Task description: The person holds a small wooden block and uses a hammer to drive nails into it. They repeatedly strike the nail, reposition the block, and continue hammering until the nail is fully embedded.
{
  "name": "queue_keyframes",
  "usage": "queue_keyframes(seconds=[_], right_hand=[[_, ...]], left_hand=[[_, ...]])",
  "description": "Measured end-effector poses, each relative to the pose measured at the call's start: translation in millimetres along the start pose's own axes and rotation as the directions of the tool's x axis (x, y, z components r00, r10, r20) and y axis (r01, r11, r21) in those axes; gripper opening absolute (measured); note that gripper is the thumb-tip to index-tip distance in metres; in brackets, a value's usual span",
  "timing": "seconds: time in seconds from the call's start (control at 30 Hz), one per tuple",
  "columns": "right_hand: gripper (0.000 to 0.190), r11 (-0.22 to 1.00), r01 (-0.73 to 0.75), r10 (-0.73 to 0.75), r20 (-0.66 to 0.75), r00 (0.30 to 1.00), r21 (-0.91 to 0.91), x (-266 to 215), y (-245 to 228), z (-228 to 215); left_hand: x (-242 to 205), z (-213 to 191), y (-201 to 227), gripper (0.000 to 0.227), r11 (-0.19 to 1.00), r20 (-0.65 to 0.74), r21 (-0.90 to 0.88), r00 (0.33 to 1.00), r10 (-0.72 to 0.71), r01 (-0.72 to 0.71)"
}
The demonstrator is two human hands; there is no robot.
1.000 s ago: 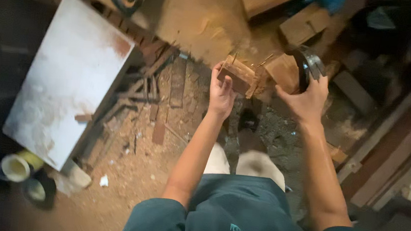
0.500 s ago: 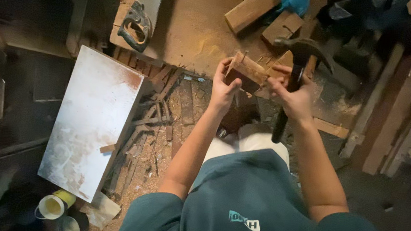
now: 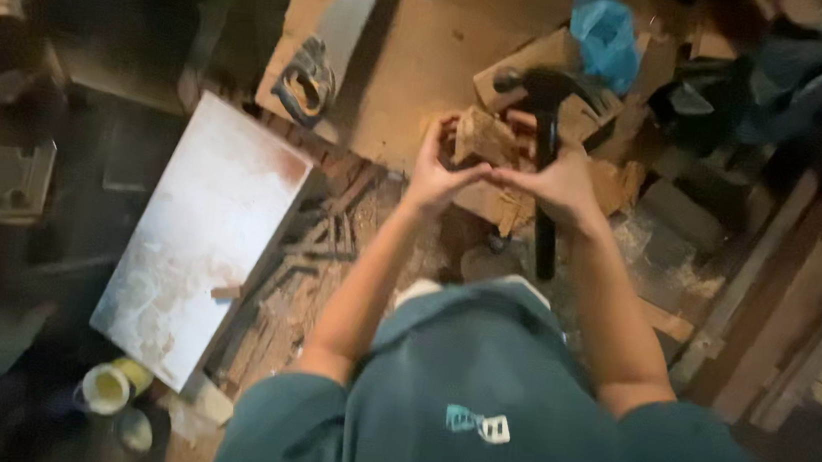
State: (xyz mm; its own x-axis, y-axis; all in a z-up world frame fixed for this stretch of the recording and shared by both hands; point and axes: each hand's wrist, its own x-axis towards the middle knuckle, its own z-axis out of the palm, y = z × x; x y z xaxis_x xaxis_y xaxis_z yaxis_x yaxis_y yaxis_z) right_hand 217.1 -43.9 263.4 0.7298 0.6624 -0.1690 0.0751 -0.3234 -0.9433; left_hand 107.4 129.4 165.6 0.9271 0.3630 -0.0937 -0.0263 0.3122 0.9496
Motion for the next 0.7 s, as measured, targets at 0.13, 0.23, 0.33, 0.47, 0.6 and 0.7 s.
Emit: queue_keyframes(seconds=[0.13, 0.23, 0.33, 0.47, 0.6, 0.7], right_hand=[[0.072, 0.999, -0.006, 0.005, -0.004, 1.000, -0.046, 32, 29, 0], [0.070, 0.981, 0.136, -0.145, -0.054, 0.988, -0.137, 45, 51, 16], [0.070, 0.870, 0.263, -0.371, -0.202, 0.906, -0.418, 54, 66, 42], [0.054, 0.789, 0.102, -0.383, -0.354, 0.853, -0.606, 61, 78, 88], [0.041, 0.937, -0.130, -0.022, -0.427, 0.904, -0.324, 50, 91, 122], [0.028, 0.937, -0.284, 0.165, -0.457, 0.874, -0.205, 28, 102, 136]], left_hand=[[25, -22, -18, 0.086, 0.997, 0.087, 0.017, 0.993, -0.073, 0.072], [32, -44, -38, 0.085, 0.987, 0.123, 0.137, 0.987, -0.104, 0.087], [48, -64, -73, 0.078, 0.937, 0.050, 0.129, 0.941, -0.333, 0.325], [53, -79, -137, 0.052, 0.876, -0.060, -0.196, 0.886, -0.460, 0.441], [59, -102, -166, 0.040, 0.942, -0.217, -0.093, 0.917, -0.336, 0.323], [70, -133, -160, 0.034, 0.913, 0.122, 0.391, 0.977, -0.173, 0.113]])
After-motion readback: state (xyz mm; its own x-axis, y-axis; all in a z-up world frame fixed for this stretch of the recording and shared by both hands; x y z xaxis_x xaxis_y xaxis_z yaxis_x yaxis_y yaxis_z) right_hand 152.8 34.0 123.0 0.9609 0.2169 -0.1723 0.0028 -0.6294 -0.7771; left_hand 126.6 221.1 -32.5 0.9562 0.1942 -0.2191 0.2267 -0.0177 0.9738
